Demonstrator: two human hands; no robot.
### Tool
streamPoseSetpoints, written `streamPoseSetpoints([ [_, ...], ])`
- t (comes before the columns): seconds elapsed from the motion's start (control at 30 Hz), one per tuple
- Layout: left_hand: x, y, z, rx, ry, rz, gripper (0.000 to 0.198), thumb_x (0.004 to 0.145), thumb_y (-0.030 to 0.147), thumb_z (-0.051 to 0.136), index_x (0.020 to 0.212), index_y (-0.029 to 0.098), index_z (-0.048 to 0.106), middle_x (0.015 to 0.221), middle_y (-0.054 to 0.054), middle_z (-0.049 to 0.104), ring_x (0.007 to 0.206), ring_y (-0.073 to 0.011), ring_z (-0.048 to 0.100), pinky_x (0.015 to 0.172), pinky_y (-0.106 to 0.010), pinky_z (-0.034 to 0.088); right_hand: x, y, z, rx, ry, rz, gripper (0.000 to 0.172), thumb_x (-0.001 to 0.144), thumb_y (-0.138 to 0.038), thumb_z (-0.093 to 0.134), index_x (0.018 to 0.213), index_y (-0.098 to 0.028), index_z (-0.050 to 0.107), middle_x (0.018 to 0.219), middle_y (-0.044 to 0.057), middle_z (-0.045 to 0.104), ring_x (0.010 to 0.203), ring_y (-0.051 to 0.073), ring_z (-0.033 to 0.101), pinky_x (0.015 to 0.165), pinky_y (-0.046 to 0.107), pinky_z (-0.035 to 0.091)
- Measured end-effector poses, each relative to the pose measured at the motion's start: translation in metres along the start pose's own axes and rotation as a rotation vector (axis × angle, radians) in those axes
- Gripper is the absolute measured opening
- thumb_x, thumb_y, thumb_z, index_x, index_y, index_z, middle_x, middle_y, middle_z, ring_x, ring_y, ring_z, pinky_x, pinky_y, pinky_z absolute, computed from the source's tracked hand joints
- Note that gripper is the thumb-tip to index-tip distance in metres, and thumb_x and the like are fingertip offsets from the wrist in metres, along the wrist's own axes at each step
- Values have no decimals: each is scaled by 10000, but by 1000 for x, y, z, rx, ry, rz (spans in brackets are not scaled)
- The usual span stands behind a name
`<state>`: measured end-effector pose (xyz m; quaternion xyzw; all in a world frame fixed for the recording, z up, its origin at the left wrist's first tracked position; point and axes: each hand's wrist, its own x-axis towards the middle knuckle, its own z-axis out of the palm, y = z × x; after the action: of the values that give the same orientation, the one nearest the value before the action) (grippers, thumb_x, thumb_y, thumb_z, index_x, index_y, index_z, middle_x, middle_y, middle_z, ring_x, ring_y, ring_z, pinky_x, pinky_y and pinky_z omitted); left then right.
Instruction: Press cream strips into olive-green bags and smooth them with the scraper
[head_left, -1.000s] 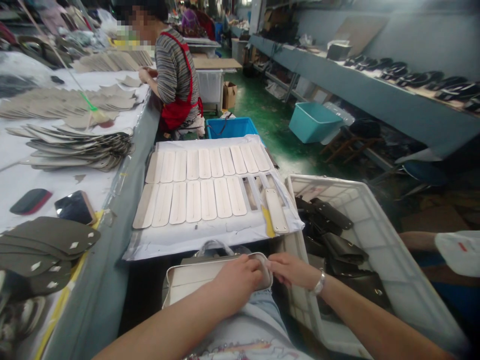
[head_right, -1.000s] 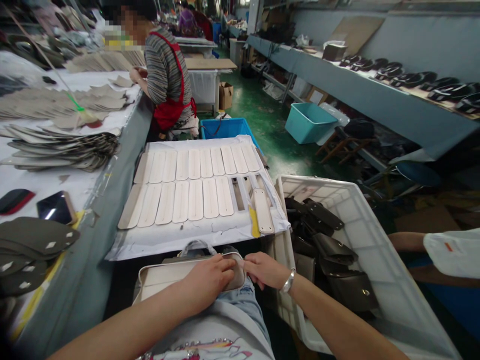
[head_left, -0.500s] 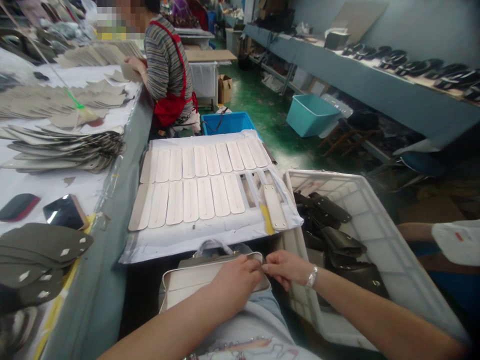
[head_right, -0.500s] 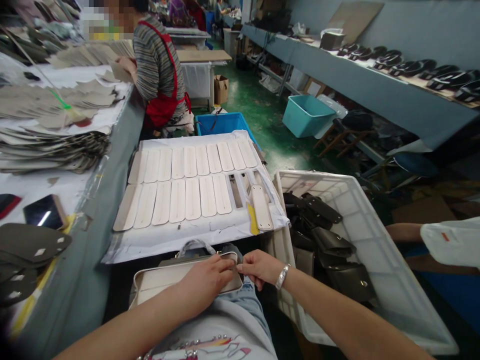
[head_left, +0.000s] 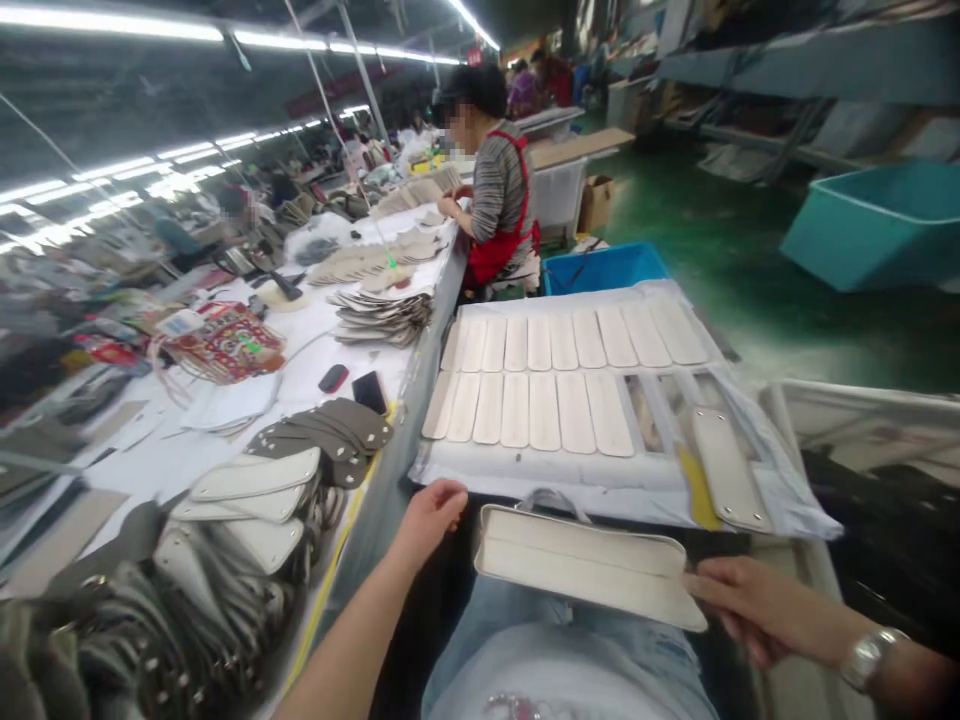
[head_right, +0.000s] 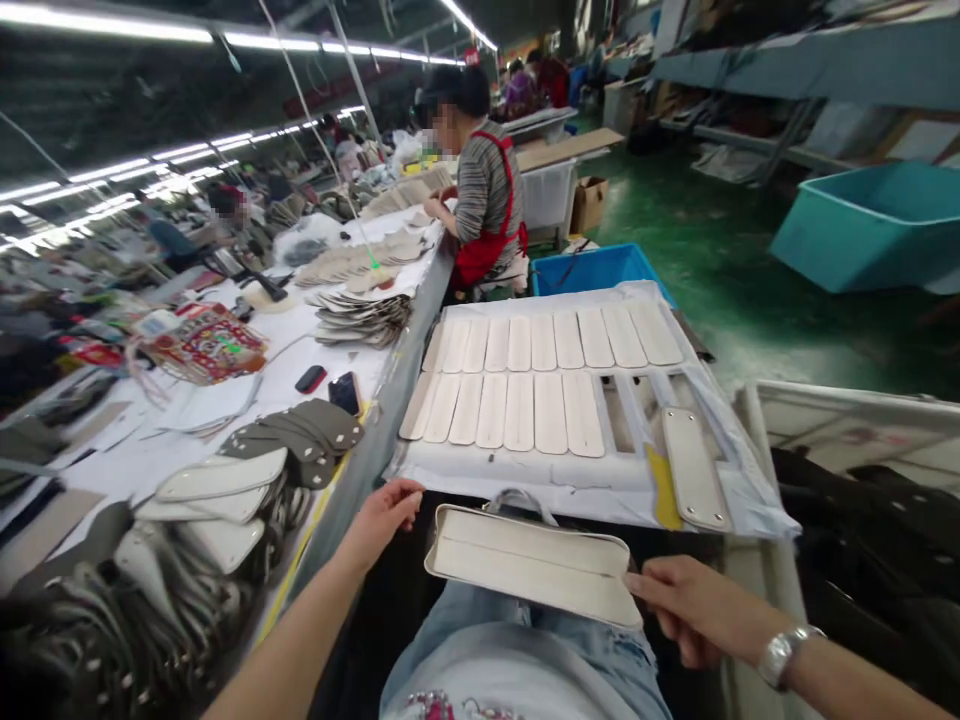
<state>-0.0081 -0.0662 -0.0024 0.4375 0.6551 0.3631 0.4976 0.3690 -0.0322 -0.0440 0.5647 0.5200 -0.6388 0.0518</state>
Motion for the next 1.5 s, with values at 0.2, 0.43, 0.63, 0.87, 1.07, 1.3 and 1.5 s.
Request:
streamPoseSetpoints([
  [0.2,9,-40,1,-80,-310,-145,543,678,376,669,1152,147,536,600,62,479,406,-42,434,381,-166,377,1,-16,-7,-66,-71,77,474,646,-641,563,609,-180,463,564,39,612,393,92,551,366,174,376],
  [0.43,27,-29,-9,73,-552,-177,558,763,361,575,1280,206,432,841,-6,602,499,-68,490,439,-184,404,-6,-27,-9,-10,-91,26,456,662,-599,577,601,-165,452,540,25,606,375,93,526,380,195,388],
  [0.63,38,24,15,474,-627,189,505,795,406,548,1268,250,464,1319,-43,469,1179,-217,437,977,-340,360,-18,-9,-10,-147,348,-371,412,720,-415,615,1029,-157,525,867,50,635,706,148,602,639,261,483],
  [0.87,43,68,143,882,-901,583,389,782,181,443,1150,223,564,1016,-40,670,890,-200,612,816,-305,455,-15,-26,-6,-613,448,-678,231,873,-289,438,891,-162,630,802,51,626,782,169,561,727,281,418],
  [1.07,39,58,157,1065,-888,671,326,808,183,401,1081,209,578,1019,-48,668,900,-209,619,805,-298,461,-13,-20,-3,-832,483,-687,307,908,-299,374,779,-175,623,733,40,615,714,158,552,654,258,375],
  [1.3,18,38,167,1181,-784,757,405,806,129,383,1204,116,458,1103,-122,615,959,-230,591,835,-342,458,-16,-29,-11,-794,348,-619,388,892,-359,356,762,-156,660,776,76,650,749,176,566,678,276,373],
  [1.5,11,31,169,1218,-718,841,465,807,122,383,1265,37,372,1118,-160,583,977,-246,568,829,-361,468,2,-51,-30,-741,160,-516,222,722,-375,592,751,-183,700,701,26,672,651,147,577,562,225,372],
])
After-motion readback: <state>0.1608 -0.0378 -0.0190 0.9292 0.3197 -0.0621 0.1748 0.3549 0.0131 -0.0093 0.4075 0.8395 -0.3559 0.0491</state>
